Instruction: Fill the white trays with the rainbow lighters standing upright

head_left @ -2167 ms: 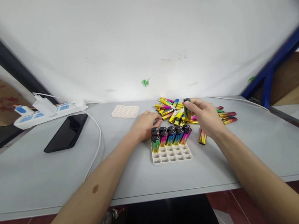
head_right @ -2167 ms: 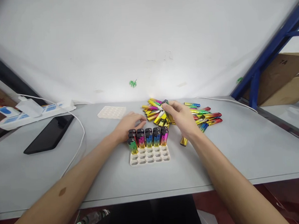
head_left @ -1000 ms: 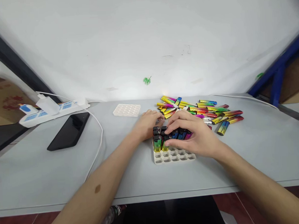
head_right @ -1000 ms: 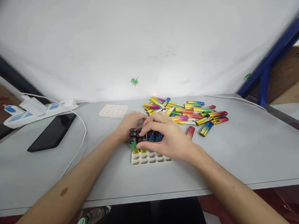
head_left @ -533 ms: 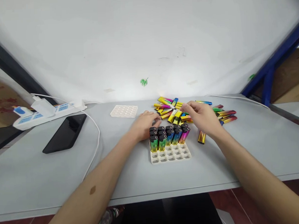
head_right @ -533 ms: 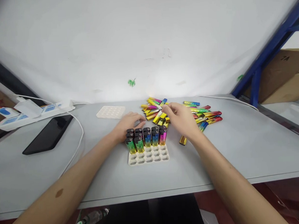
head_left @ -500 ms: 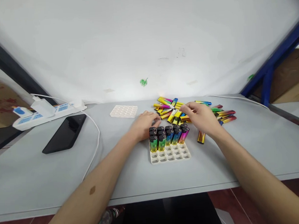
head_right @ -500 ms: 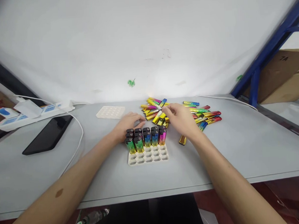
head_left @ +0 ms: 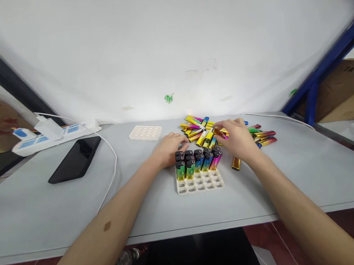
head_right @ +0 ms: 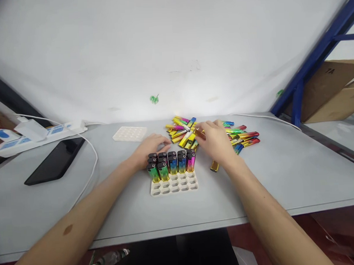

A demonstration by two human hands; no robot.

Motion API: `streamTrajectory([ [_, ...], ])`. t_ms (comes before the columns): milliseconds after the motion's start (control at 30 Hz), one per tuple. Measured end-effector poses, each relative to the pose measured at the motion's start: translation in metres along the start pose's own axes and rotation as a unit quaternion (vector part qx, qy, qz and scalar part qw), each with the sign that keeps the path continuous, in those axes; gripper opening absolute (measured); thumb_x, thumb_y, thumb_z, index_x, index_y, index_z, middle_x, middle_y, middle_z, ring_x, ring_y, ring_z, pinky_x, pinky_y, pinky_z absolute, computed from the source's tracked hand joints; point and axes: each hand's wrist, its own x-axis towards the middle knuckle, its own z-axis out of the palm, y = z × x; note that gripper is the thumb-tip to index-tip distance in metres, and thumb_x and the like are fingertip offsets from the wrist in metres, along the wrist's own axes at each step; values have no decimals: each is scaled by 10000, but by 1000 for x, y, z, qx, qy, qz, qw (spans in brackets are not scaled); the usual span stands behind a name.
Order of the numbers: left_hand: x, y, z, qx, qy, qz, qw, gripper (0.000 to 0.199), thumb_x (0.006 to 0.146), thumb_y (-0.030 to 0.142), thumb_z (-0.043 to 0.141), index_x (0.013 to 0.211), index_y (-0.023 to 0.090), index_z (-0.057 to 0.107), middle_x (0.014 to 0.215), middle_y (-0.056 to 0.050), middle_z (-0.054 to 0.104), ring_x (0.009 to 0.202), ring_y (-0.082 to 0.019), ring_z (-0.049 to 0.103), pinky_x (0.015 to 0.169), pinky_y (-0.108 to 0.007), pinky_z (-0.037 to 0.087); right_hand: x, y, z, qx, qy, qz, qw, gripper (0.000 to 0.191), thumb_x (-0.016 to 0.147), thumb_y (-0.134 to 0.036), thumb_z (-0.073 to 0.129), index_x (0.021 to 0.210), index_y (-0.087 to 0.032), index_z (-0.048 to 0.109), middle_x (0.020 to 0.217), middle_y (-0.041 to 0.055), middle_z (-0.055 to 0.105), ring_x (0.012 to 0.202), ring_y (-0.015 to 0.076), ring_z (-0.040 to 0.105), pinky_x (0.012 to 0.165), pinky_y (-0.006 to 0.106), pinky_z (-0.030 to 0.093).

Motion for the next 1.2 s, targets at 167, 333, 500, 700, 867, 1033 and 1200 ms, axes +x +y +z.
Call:
streamTrajectory([
  [167,-1,0,0,-1,4,6,1000,256,949,373,449,1012,227,650,1032,-33,690,1010,-230,551,901,-371,449,4,-17,-13,243,46,166,955,346,798,-420,698,1074,-212,691,825,43,677,701,181,592,691,351,489],
  [333,-1,0,-1,-2,1,3,1000,250,947,371,451,1011,228,646,1037,-32,690,1008,-231,550,896,-371,451,5,-23,-10,468,22,272,841,221,760,-390,752,795,-185,677,774,27,660,735,145,645,770,299,555],
  [500,0,-1,-1,7,1,5,1000,258,947,376,452,1019,231,653,1032,-38,691,1009,-234,552,885,-368,449,7,-29,-6,604,5,313,732,260,753,-228,740,633,-192,513,784,22,618,793,137,680,863,261,575],
  [700,-1,0,-1,8,3,7,1000,258,946,369,450,1017,226,652,1030,-41,688,1004,-233,552,885,-365,450,6,-33,-9,632,-27,324,703,198,741,-112,630,921,-189,607,789,9,602,693,124,641,653,239,582],
  [867,0,0,-1,8,-4,5,1000,265,949,376,445,1018,226,652,1037,-40,689,1003,-234,549,886,-370,448,5,-32,-9,633,-28,346,692,200,711,-146,659,900,-189,608,659,-61,411,485,52,362,362,171,298],
  [1033,0,1,-1,6,-3,5,1000,267,949,379,444,1019,228,653,1041,-40,686,1013,-236,547,888,-371,448,6,-31,-8,595,-10,354,722,206,752,-333,704,842,-214,563,668,-48,466,484,71,353,379,206,271],
  [1200,0,1,-1,8,-7,5,1000,264,947,376,447,1017,226,652,1033,-40,687,1007,-238,548,888,-374,451,6,-32,-10,607,-51,333,720,320,808,-539,622,813,-220,594,568,-65,384,421,70,276,377,228,217],
])
